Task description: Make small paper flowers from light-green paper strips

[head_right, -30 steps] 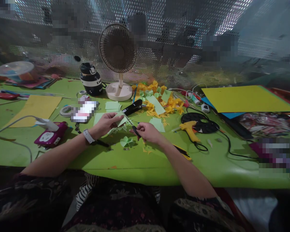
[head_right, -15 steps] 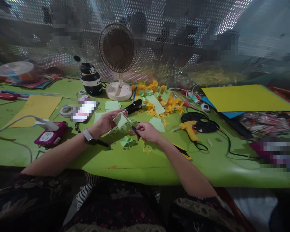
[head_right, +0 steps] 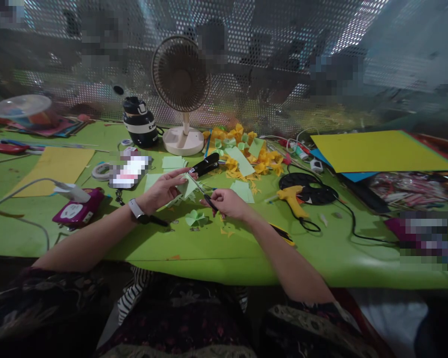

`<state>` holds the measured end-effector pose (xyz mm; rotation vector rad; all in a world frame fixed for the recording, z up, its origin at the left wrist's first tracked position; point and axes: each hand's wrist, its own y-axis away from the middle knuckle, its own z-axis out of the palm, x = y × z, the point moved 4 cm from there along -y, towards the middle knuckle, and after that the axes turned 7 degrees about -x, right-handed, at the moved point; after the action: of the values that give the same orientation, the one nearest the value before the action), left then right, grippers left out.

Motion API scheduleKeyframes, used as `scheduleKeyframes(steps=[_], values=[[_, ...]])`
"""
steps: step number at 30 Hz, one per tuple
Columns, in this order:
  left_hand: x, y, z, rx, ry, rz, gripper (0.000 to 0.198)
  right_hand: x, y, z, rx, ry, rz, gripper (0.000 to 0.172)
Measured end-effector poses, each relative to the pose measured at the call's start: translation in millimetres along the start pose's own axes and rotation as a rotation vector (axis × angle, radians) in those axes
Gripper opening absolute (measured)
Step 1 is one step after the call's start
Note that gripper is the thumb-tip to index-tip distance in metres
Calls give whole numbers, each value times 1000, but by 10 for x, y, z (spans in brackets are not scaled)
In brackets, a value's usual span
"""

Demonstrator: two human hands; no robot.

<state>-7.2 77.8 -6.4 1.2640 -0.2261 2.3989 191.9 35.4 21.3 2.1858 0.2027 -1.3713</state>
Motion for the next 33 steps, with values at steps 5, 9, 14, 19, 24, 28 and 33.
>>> scheduleKeyframes(steps=[5,9,14,19,24,28,33], values=[[-22,-8,-36,-13,-27,4,33,19,2,-2,-9,8,-1,47],[-32,-19,-47,-26,-30,3,34,53,-15,-14,-13,4,-16,48],[-19,-24,-47,8,-2,-2,36,72,-50,-25,-7,-30,-27,52],[-42,-23,-84,65,-25,-31,33,61,-58,-24,-60,-86,-53,54],[-59,-24,-98,92,-89,-44,27,61,-64,-117,69,-112,-101,55],[-59,-40,-117,107,-128,-40,26,84,-82,-289,321,144,-87,49],[-81,-45,-120,103,-227,-44,27,105,-125,-436,497,537,-33,30]])
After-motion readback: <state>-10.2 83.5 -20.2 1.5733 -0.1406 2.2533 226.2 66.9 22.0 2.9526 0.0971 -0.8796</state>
